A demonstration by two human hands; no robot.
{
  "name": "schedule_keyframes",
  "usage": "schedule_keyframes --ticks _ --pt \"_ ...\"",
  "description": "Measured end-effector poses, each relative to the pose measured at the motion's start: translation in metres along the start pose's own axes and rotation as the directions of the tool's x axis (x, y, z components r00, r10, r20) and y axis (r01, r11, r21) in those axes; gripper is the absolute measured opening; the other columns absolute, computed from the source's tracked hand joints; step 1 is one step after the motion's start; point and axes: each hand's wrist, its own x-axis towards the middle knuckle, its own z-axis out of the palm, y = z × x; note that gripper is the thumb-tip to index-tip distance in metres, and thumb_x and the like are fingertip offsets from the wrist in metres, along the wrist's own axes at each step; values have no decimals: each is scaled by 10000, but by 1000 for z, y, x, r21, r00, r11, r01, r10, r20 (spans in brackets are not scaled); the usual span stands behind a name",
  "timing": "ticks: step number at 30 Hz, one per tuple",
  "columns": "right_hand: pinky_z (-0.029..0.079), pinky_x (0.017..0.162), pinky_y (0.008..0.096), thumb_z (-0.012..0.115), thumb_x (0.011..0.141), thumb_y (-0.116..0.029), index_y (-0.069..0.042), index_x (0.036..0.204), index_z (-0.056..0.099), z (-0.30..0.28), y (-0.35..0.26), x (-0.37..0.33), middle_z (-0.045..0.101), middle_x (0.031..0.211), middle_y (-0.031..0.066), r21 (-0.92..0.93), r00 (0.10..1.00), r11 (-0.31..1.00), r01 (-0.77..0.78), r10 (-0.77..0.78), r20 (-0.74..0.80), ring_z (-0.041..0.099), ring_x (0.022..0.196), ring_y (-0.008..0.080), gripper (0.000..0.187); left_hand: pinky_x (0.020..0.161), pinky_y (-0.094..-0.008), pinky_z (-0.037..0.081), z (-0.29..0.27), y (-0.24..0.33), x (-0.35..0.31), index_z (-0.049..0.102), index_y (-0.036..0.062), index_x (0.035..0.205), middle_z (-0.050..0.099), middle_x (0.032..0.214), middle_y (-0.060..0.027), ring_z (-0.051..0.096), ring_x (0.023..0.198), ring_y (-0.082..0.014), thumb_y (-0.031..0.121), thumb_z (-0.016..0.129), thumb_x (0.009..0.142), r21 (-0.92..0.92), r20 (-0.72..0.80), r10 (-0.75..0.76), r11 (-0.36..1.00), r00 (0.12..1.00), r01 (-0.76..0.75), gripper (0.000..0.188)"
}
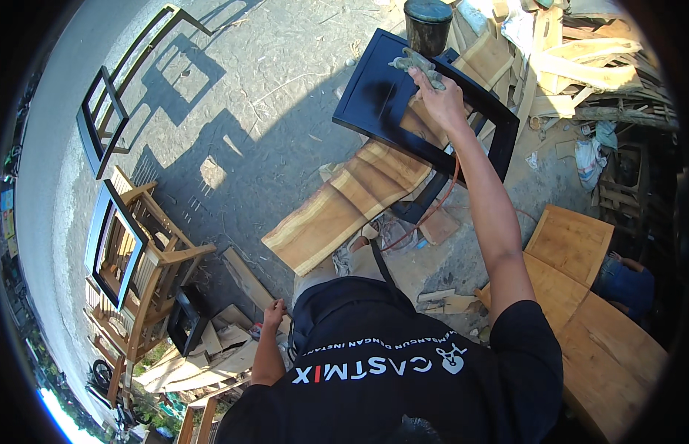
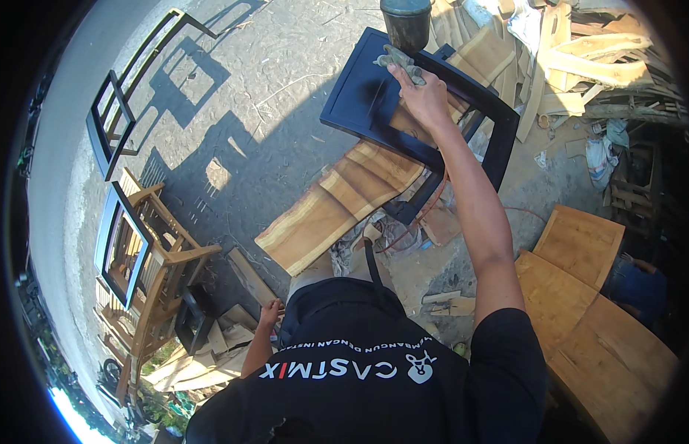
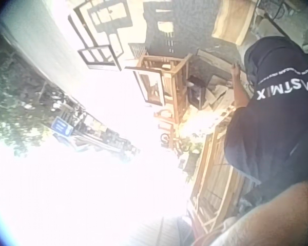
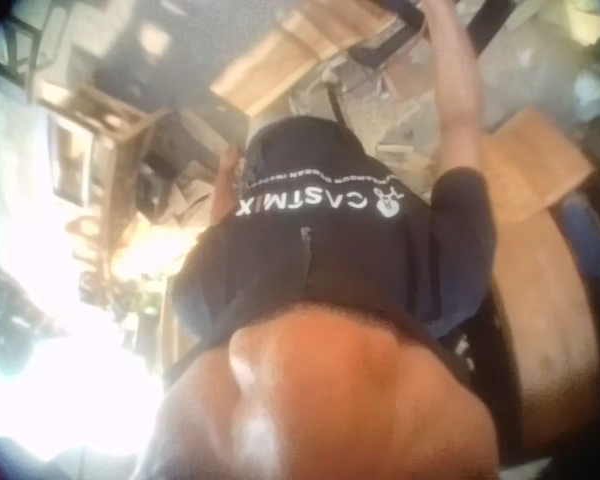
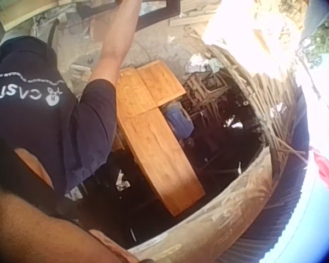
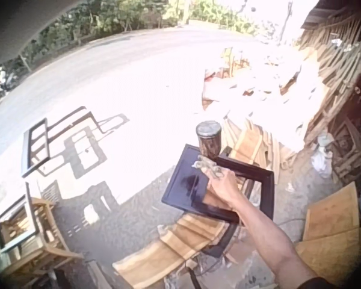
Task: The person paints wooden window frames using a spray gun. The person applies paint to the frames, wipes them with a cloth, and moves the finished frames to a stack.
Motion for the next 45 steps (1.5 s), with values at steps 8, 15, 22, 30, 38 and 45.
schedule_keyframes --ticks 8,15,22,30,38,45 --pt "506 733 321 643 934 -582 -44 992 737 0 21 -31 690 769 59 72 983 997 -14 0 185 630 709 134 549 593 -277 503 8 3 0 649 3 1246 720 966 -106 676 764 -151 393 604 988 -30 8 0 1000 1000 0 469" --pt "508 726 322 651 920 -598 -24 967 738 5 9 -14 676 701 44 25 993 999 35 -38 110 635 712 140 582 584 -282 500 2 11 8 648 -2 1245 718 971 -113 686 771 -164 393 603 990 -7 12 9 1000 1000 -9 472" --pt "507 751 312 635 909 -639 -21 962 740 2 1 -2 675 703 45 22 999 1000 8 -7 -34 639 722 143 629 725 -344 508 -10 9 12 580 52 1342 700 1108 -117 687 945 -204 443 554 1005 19 60 -30 999 998 29 517" --pt "482 724 315 647 932 -581 -46 993 760 -1 12 -54 675 715 39 129 991 991 -35 18 136 601 723 132 550 631 -302 515 -3 11 17 643 14 1268 721 985 -113 706 808 -183 416 600 985 -22 8 2 1000 1000 -2 493" --pt "454 680 294 650 945 -553 -19 962 711 7 3 -77 636 717 26 51 959 996 -71 54 278 594 722 116 538 640 -304 502 -14 27 22 629 4 1272 709 993 -112 678 804 -178 415 606 981 -29 48 29 999 998 -28 504" --pt "479 708 307 633 937 -585 -18 920 715 13 -1 -26 641 685 32 50 996 998 -31 26 90 615 715 128 573 595 -285 483 -21 31 21 636 13 1258 705 988 -103 680 799 -166 416 601 984 -40 31 41 998 999 -39 488"
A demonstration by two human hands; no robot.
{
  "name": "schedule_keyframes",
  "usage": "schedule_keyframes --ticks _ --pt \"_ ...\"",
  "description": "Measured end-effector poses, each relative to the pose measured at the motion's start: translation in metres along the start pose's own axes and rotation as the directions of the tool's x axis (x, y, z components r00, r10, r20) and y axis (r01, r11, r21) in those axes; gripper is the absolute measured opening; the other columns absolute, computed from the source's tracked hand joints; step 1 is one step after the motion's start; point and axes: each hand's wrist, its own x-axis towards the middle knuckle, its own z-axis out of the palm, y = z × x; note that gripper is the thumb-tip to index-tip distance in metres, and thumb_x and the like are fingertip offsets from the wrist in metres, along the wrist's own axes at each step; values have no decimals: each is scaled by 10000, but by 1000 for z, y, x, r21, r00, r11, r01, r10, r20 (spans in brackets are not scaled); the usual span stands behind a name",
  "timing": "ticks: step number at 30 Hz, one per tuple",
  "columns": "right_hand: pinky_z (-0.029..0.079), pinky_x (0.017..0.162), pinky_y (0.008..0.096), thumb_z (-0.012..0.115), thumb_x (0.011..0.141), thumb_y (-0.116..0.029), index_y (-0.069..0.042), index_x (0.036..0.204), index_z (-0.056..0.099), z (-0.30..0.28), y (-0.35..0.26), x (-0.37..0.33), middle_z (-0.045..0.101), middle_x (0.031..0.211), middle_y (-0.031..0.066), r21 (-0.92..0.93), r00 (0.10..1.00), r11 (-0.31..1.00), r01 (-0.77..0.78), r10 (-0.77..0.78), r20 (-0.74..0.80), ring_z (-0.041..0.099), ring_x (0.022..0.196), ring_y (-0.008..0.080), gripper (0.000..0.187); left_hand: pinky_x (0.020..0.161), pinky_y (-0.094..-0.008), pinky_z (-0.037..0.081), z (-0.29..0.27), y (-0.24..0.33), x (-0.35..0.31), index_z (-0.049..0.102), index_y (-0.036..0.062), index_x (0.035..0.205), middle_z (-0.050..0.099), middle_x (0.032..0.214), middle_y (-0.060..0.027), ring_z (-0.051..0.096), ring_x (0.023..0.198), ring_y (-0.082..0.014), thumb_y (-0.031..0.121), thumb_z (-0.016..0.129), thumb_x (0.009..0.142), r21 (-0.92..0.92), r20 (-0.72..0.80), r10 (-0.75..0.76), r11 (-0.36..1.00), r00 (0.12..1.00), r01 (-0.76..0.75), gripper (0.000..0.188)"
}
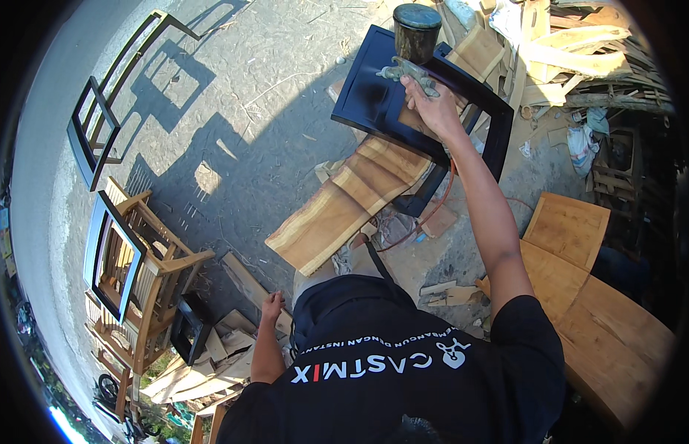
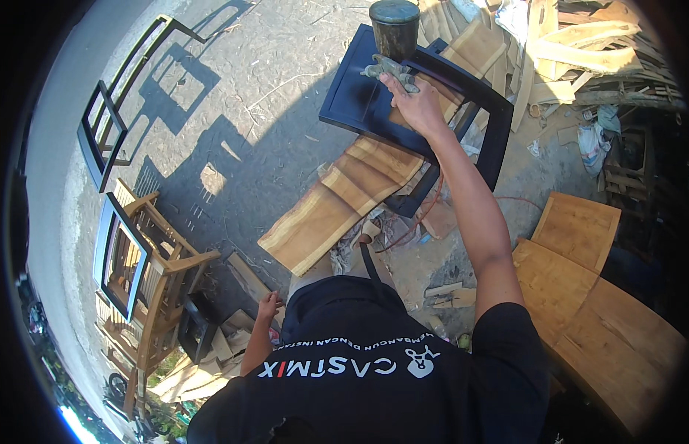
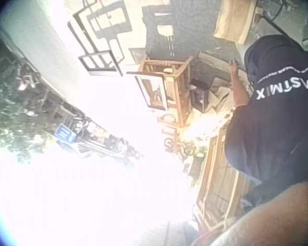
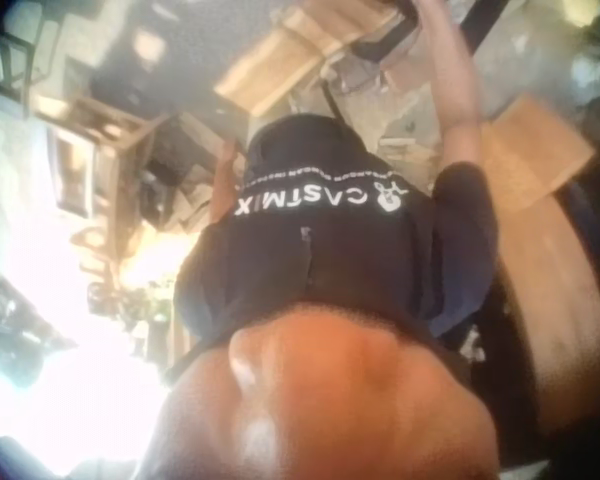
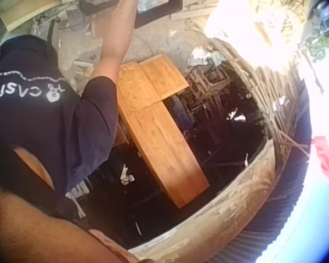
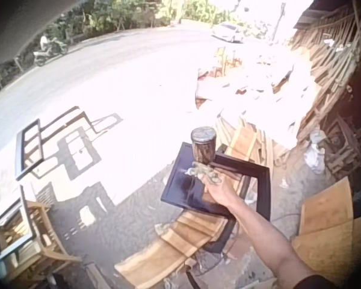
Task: The person paints wooden window frames using a spray gun. The person applies paint to the frames, wipes them with a cloth, and moves the finished frames to a stack.
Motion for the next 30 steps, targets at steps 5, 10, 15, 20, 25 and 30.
schedule_keyframes --ticks 5,10,15,20,25,30 --pt "526 788 357 619 889 -671 -56 947 748 -5 -3 39 677 693 86 -41 995 999 15 -19 -95 684 743 200 631 586 -284 483 -1 -15 -1 632 29 1287 707 986 -87 687 809 -157 418 596 987 -1 -13 -46 999 999 46 493" --pt "529 791 365 619 888 -669 -24 939 742 -10 -2 55 678 684 83 -82 981 996 45 -60 -186 687 744 204 658 609 -291 498 -4 -23 2 624 32 1306 716 1019 -97 696 833 -167 427 587 986 21 -24 -50 998 998 51 510" --pt "518 788 337 649 900 -621 -19 974 742 -11 7 33 685 707 73 -17 989 1000 22 -24 -143 681 750 183 614 626 -295 505 -6 -15 1 624 31 1310 719 1048 -113 701 850 -180 436 587 982 44 -5 -49 998 999 49 523" --pt "500 754 308 652 936 -559 -29 1026 740 -5 24 -15 674 732 44 84 1000 996 -22 23 -2 653 741 138 545 632 -290 502 -7 -5 7 636 28 1287 716 1032 -110 691 839 -176 426 590 986 48 22 -36 998 999 35 501" --pt "319 451 220 646 963 -522 -44 1018 718 2 8 -70 635 702 -2 202 995 978 -45 25 101 452 508 40 487 621 -284 496 -21 -1 18 641 32 1275 713 1005 -93 684 817 -163 420 594 987 66 61 -25 998 998 21 486" --pt "444 610 279 645 953 -540 -22 977 730 12 16 -64 650 703 24 59 999 997 -46 44 27 583 644 97 525 588 -274 486 -37 8 32 646 43 1270 711 981 -81 677 783 -147 416 599 986 81 68 -6 997 998 0 471"
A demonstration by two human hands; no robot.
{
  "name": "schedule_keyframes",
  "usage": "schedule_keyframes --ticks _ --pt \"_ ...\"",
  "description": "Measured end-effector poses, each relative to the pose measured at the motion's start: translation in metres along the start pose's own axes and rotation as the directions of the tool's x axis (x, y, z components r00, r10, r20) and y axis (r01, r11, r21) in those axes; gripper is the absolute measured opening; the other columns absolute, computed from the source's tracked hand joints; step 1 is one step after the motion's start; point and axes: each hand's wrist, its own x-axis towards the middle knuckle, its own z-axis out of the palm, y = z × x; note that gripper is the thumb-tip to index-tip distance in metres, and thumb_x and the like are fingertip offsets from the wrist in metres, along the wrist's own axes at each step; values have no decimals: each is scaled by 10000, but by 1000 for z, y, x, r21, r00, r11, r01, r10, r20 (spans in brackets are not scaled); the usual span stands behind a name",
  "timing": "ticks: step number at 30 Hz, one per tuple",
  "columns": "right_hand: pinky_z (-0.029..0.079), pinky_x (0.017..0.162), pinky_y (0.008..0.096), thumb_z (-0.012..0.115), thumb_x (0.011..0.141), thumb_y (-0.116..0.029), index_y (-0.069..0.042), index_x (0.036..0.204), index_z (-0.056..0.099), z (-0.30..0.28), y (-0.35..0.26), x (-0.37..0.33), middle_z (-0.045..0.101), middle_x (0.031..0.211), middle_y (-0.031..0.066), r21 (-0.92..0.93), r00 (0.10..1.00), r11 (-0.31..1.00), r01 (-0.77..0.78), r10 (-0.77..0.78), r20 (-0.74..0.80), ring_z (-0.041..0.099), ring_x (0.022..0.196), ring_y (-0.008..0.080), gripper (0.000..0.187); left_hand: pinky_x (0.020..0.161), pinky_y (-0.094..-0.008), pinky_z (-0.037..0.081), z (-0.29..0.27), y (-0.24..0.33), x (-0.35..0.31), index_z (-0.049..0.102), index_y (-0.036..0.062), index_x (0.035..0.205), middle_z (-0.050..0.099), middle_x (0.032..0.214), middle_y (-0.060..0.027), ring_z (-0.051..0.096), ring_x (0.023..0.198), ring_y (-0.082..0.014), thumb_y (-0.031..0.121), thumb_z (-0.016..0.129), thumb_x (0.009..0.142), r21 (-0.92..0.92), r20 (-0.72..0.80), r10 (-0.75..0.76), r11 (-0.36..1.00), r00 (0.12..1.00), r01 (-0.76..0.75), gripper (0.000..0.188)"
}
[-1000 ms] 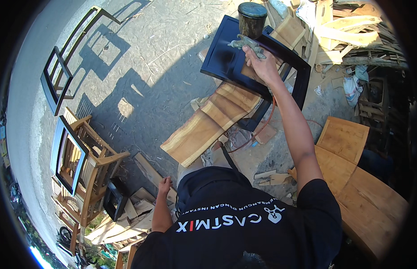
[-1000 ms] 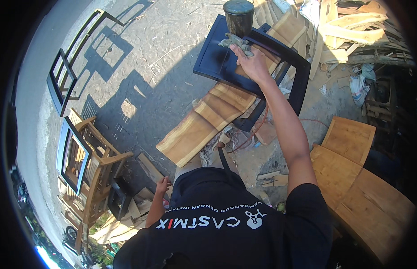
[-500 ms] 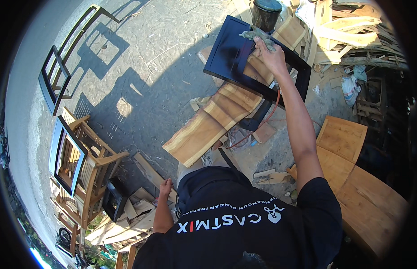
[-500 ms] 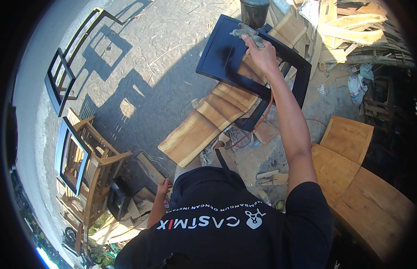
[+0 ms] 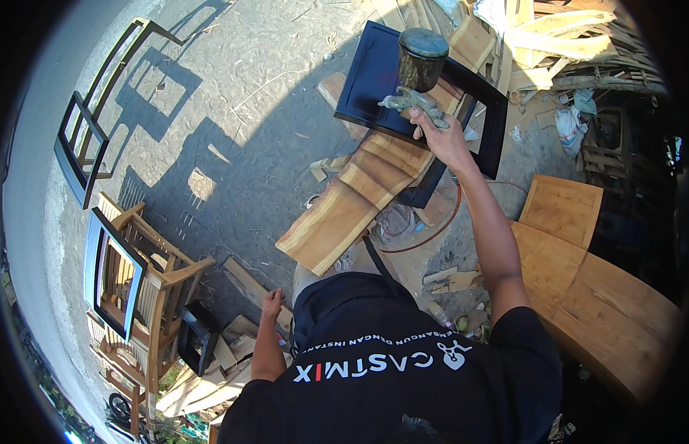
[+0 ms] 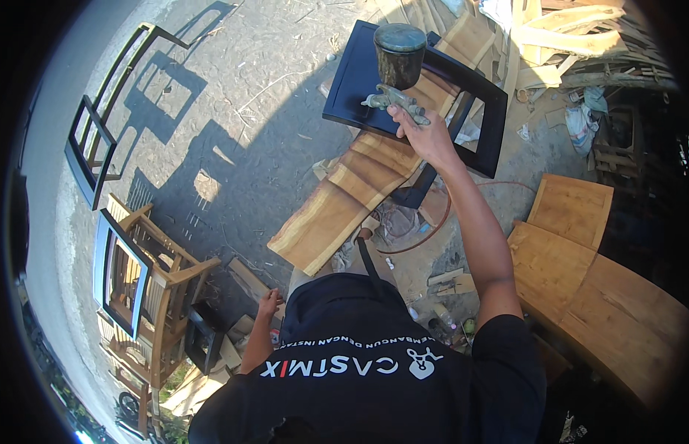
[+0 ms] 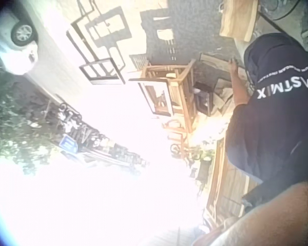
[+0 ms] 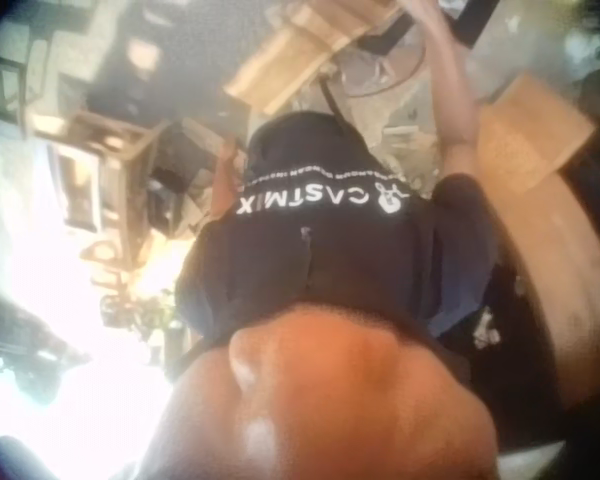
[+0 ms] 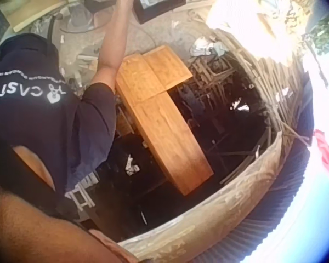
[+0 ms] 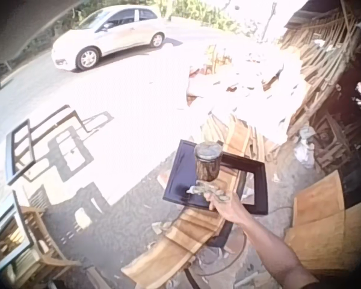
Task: The person paints wooden window frames using a spray gun. The person applies paint to the frames, wipes them with a cloth, and moves the finished frames to a stack.
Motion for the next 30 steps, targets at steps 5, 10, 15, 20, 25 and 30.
schedule_keyframes --ticks 5,10,15,20,25,30 --pt "504 736 317 643 930 -578 -48 950 760 5 -30 48 682 691 58 -46 971 998 37 -46 -234 662 737 154 543 560 -267 474 -20 4 16 642 20 1261 698 948 -69 690 797 -149 407 604 987 6 -6 50 999 999 -50 476" --pt "514 834 338 616 923 -617 -56 945 771 -8 -42 65 725 743 82 -58 900 998 -31 3 -436 698 785 182 583 552 -276 474 -44 5 25 645 10 1245 697 951 -61 691 808 -151 417 616 982 -7 24 58 998 998 -58 486" --pt "325 409 232 561 995 -551 -60 1157 720 -2 -44 -20 733 854 38 355 915 933 52 98 -391 446 461 41 540 569 -275 481 -71 5 51 648 10 1243 696 942 -57 682 793 -148 444 628 970 142 80 61 987 995 -72 513" --pt "344 449 216 475 1010 -599 -27 1211 666 22 -13 -159 704 887 57 510 873 857 -71 300 -384 441 485 55 635 642 -311 513 -87 35 80 644 25 1263 718 993 -92 691 819 -169 496 621 957 248 207 101 957 973 -152 562" --pt "342 458 220 456 1014 -606 -23 1262 623 63 4 -272 680 887 60 546 769 828 -123 428 -475 442 502 50 655 803 -393 531 -97 83 109 596 86 1370 696 1178 -146 684 978 -230 574 588 948 398 315 63 897 947 -192 645" --pt "350 448 237 448 1024 -580 -6 1247 615 116 5 -348 671 874 60 619 664 782 -69 499 -557 436 487 66 638 1072 -492 412 -99 147 106 488 145 1493 485 1494 -206 512 1319 -365 732 476 928 473 493 -72 858 867 -198 815"
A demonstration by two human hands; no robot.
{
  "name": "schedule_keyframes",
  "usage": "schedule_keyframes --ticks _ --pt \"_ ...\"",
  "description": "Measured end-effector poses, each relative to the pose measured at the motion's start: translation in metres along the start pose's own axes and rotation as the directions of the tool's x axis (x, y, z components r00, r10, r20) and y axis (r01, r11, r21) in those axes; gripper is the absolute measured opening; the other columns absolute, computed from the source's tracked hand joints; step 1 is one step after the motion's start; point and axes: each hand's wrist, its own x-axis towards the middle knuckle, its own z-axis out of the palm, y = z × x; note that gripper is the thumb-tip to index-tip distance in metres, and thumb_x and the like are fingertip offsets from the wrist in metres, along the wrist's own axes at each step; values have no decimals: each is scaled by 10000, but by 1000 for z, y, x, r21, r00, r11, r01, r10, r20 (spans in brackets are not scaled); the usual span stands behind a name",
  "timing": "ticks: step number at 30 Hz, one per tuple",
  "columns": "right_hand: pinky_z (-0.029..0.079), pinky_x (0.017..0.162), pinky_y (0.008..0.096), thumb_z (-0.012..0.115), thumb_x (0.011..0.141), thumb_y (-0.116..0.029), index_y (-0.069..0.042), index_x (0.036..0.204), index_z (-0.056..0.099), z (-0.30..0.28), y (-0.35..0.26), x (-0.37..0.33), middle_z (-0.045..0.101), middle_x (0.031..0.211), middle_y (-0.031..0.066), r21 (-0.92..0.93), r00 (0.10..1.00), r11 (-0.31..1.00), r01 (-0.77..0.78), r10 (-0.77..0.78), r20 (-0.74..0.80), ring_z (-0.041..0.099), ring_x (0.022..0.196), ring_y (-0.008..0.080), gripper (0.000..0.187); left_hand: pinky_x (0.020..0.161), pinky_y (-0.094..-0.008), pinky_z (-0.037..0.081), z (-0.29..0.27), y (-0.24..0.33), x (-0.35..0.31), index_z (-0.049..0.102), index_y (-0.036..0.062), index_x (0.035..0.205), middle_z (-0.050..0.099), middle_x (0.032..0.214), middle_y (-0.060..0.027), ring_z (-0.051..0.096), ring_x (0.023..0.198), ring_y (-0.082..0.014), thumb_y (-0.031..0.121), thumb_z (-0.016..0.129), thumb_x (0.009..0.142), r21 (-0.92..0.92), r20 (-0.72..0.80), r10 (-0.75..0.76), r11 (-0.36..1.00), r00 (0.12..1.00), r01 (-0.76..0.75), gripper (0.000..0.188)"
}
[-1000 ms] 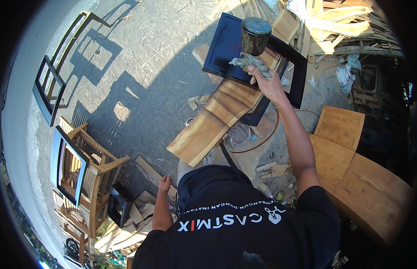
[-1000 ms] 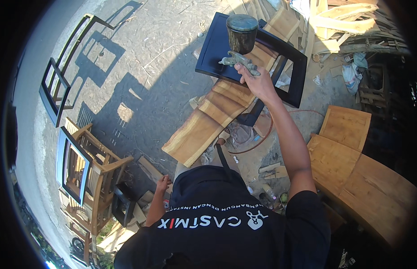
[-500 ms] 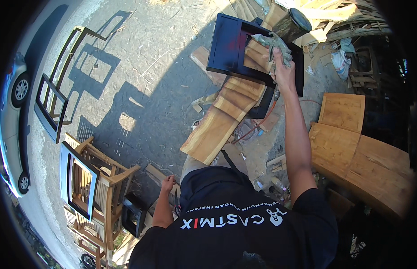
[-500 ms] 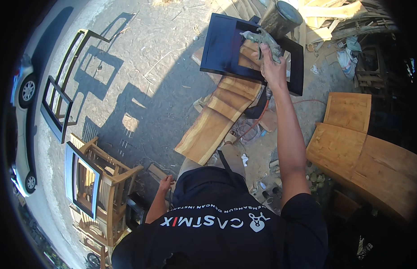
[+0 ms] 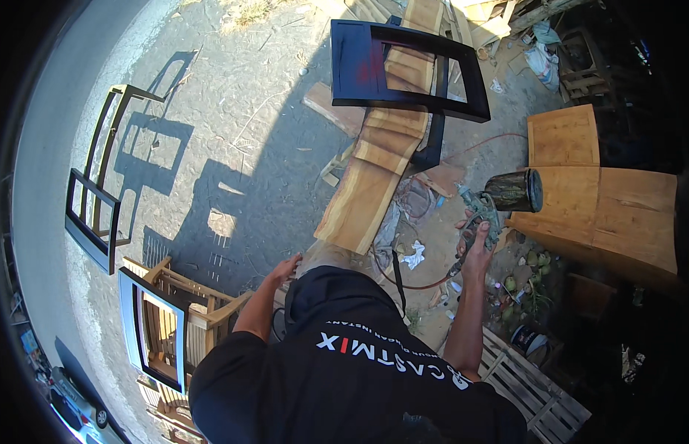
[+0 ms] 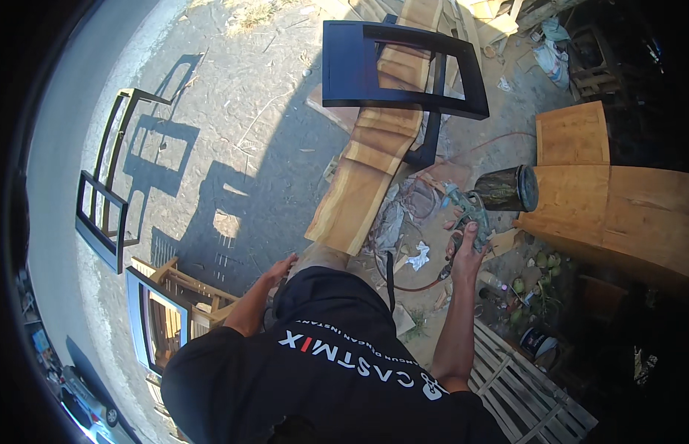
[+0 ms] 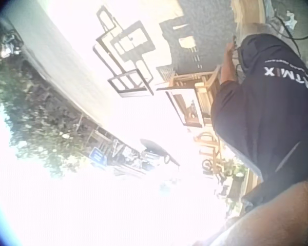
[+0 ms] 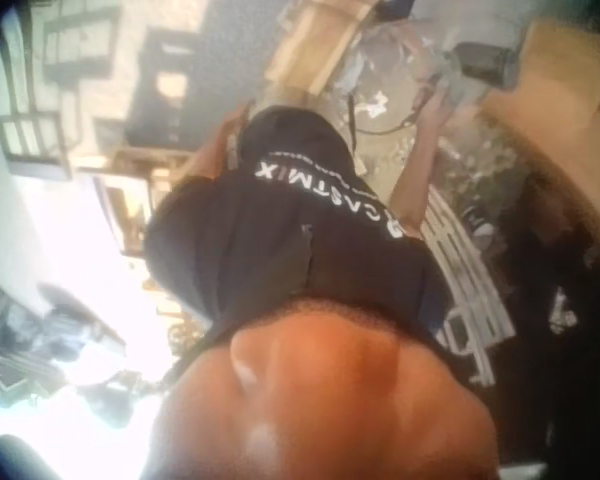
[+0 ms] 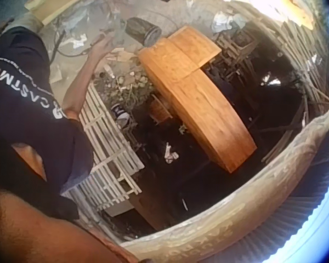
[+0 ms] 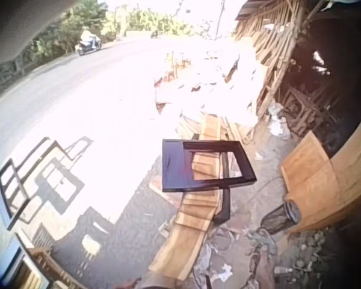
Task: The person paints wooden window frames using a spray gun. The person applies paint to the frames, wipes them with a cloth, and moves the finished frames to a stack.
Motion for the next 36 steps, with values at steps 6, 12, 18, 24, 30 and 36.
schedule_keyframes --ticks 6,12,18,24,30,36 --pt "350 448 247 467 1026 -560 18 1253 611 22 27 -96 676 889 67 68 986 996 -62 72 -148 443 498 70 637 951 -440 486 -46 37 -25 538 141 1457 607 1329 -178 585 1162 -289 701 474 952 278 62 97 954 993 -110 756" --pt "357 447 246 475 1019 -575 -4 1257 578 98 29 -167 655 911 92 127 960 992 -22 57 -274 450 503 85 627 818 -326 511 -142 57 -23 605 51 1365 695 1102 -104 625 961 -188 556 516 995 302 -86 268 925 960 -231 633" --pt "404 497 238 531 1032 -405 -6 1309 584 234 22 -176 678 927 56 180 900 983 -26 102 -425 495 559 75 489 862 -348 532 -295 51 7 585 -1 1354 703 1114 -177 674 990 -228 495 530 1005 506 -237 302 850 923 -148 609" --pt "400 537 265 533 1035 -347 -25 1140 577 358 18 -167 662 870 58 288 753 949 -132 285 -593 511 569 109 341 715 -350 520 -431 116 -38 566 39 1361 678 1190 -181 693 992 -258 501 537 1003 267 -228 133 961 965 -70 586" --pt "415 539 250 519 1037 -337 -14 1320 534 437 -20 -149 673 983 76 314 724 937 -152 322 -610 510 583 88 429 883 -431 484 -533 165 -55 519 91 1409 626 1304 -167 657 1097 -271 532 518 995 305 -262 -65 941 963 146 605" --pt "434 540 252 445 1055 -455 -8 1424 469 462 -23 -136 662 1062 96 240 754 952 -191 299 -585 502 599 85 580 881 -422 484 -517 218 -17 531 89 1400 665 1244 -157 679 1064 -271 527 526 1004 377 -91 18 926 996 18 590"
